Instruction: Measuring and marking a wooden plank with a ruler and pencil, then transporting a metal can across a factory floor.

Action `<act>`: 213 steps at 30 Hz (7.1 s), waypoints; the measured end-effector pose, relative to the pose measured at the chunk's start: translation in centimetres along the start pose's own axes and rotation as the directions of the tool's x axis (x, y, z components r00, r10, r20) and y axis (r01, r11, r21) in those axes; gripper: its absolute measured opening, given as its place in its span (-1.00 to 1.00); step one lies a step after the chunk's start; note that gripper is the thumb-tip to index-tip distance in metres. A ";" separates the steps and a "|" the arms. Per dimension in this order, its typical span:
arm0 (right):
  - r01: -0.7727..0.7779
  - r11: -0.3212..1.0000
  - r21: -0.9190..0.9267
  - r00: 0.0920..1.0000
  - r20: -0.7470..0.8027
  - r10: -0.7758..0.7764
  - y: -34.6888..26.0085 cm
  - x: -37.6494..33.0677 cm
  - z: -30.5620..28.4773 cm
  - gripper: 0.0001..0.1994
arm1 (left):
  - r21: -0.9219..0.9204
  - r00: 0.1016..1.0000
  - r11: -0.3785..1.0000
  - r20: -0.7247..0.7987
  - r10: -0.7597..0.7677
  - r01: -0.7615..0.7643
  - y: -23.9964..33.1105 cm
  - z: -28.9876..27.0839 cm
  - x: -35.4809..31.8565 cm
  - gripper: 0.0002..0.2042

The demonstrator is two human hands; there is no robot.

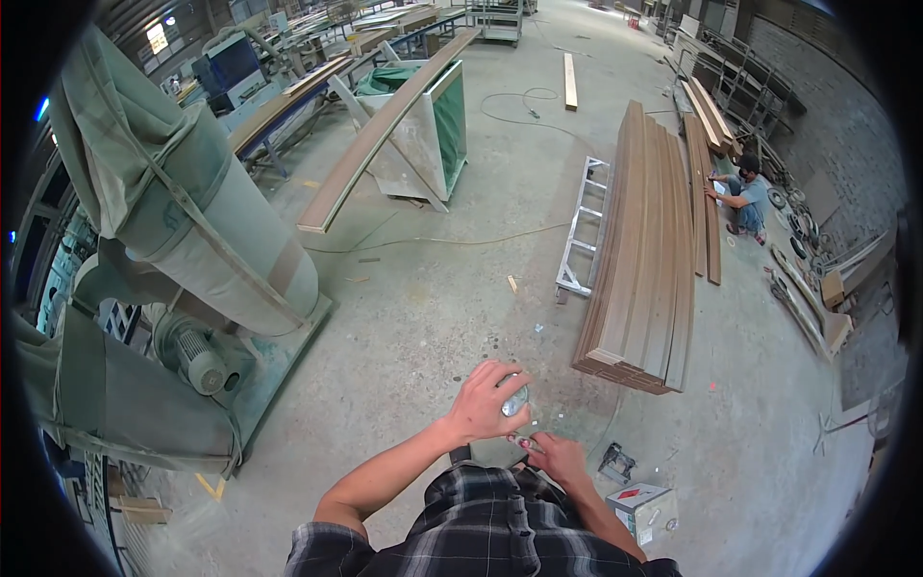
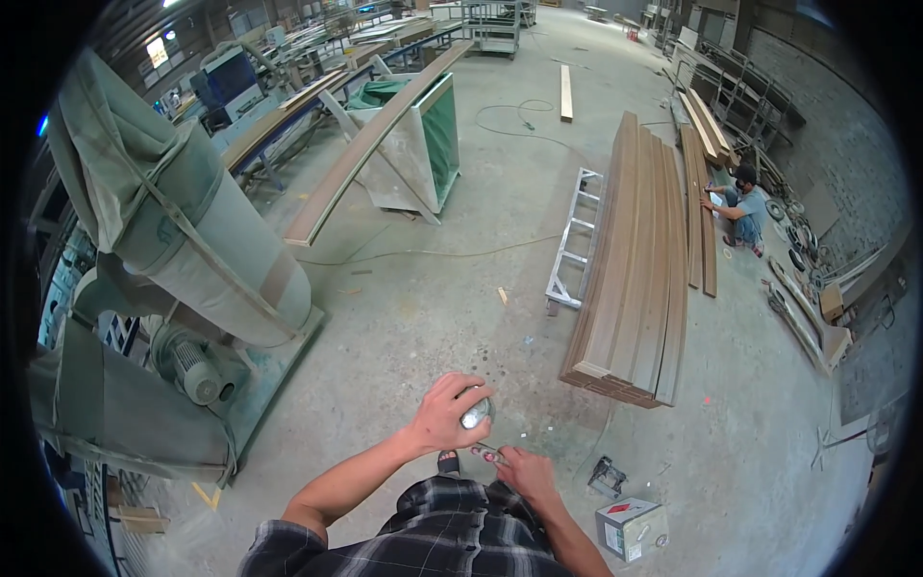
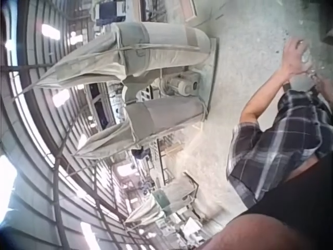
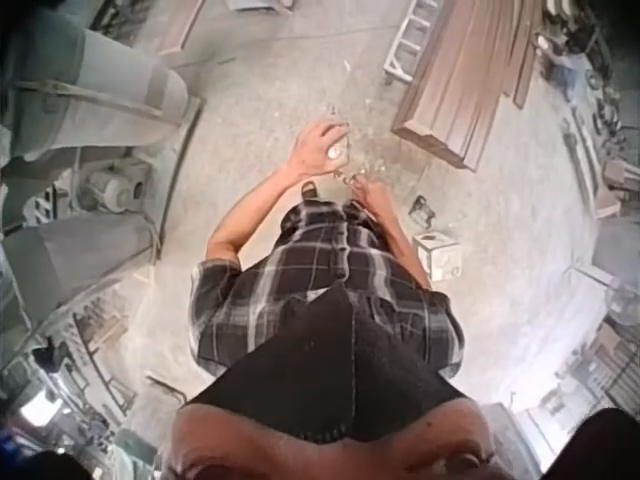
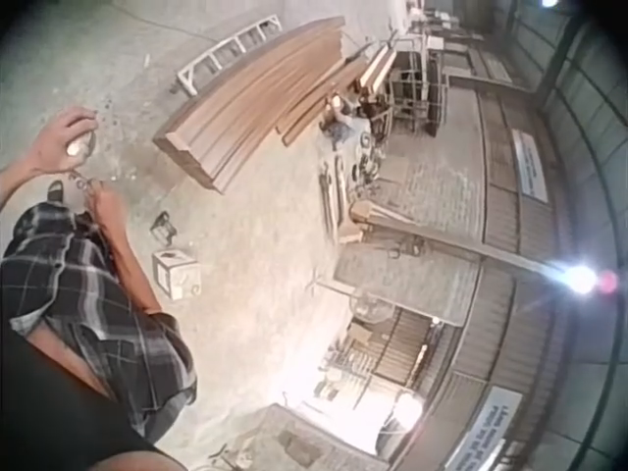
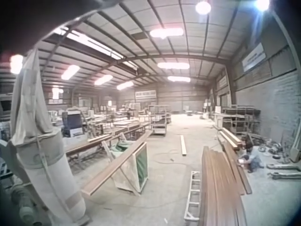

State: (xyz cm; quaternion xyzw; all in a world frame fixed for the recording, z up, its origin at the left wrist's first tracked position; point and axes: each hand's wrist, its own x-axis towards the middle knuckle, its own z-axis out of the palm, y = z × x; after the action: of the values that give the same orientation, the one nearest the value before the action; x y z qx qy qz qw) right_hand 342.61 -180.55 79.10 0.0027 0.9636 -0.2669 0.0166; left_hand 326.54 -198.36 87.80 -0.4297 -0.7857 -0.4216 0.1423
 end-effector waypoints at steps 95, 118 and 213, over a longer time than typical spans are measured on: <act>-0.687 0.722 0.087 0.613 -0.463 0.639 80.2 -28.9 -38.3 -0.75 | 0.395 0.127 0.256 0.324 -0.938 0.882 7.5 76.5 14.0 -0.41; -0.116 0.974 0.195 0.993 0.053 0.108 96.2 -23.1 -45.5 -0.78 | 0.067 0.031 0.034 0.042 -0.999 0.997 30.0 82.9 3.0 -0.69; 0.861 0.172 0.480 -0.011 0.355 -0.935 85.8 3.5 -35.6 -0.63 | 0.349 0.331 0.144 -0.568 -0.753 0.926 44.2 79.9 26.5 -0.19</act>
State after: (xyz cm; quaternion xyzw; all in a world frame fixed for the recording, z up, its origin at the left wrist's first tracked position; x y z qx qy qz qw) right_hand 339.23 -88.63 65.34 -0.6969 0.6555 -0.2563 0.1378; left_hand 357.08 -108.80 78.96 0.2246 -0.9492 -0.1891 0.1133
